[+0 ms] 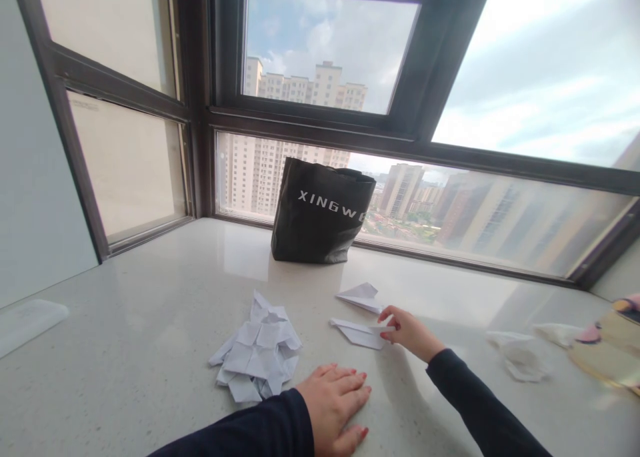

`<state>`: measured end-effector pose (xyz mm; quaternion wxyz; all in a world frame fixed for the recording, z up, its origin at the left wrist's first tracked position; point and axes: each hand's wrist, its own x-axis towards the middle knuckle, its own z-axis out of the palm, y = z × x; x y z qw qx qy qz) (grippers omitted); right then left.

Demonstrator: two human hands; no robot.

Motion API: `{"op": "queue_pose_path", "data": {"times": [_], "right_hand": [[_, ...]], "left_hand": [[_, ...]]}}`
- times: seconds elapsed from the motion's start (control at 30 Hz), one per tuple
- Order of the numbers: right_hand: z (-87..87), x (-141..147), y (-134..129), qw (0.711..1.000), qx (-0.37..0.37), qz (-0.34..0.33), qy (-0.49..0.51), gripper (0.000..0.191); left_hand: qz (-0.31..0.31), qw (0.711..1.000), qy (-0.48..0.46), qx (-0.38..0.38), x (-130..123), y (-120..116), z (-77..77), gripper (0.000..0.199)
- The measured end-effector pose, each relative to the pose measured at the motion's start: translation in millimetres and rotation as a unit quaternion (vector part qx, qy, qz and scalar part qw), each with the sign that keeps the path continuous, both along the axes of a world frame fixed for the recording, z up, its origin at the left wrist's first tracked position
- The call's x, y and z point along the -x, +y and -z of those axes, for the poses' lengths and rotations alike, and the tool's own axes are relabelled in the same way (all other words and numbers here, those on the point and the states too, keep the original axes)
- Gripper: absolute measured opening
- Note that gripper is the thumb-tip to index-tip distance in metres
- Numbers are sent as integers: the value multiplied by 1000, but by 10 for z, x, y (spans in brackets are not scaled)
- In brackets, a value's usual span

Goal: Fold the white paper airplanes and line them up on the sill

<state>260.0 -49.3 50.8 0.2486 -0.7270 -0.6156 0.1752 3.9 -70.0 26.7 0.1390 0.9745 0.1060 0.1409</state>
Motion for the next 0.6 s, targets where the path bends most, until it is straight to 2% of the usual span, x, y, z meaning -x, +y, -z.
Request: {"op": "queue_pose_path", "data": {"times": [0.13,0.4,0.5,0.6], "right_hand": [[44,-12,16,998,-43,41,-20,23],[38,-25,2,987,-100,55,-117,25],[-57,-7,-2,977,-129,53,-160,23],[-249,176,-23,973,-157,40,-162,12]], "left_hand": [[-3,1000,2,1,-10,-7,5,49],[-15,1000,1,-6,-18,-18,11,48],[-5,1000,-9,-6,-16,-11,16,47],[-6,1000,-17,0,-23,-4,41,47]]}}
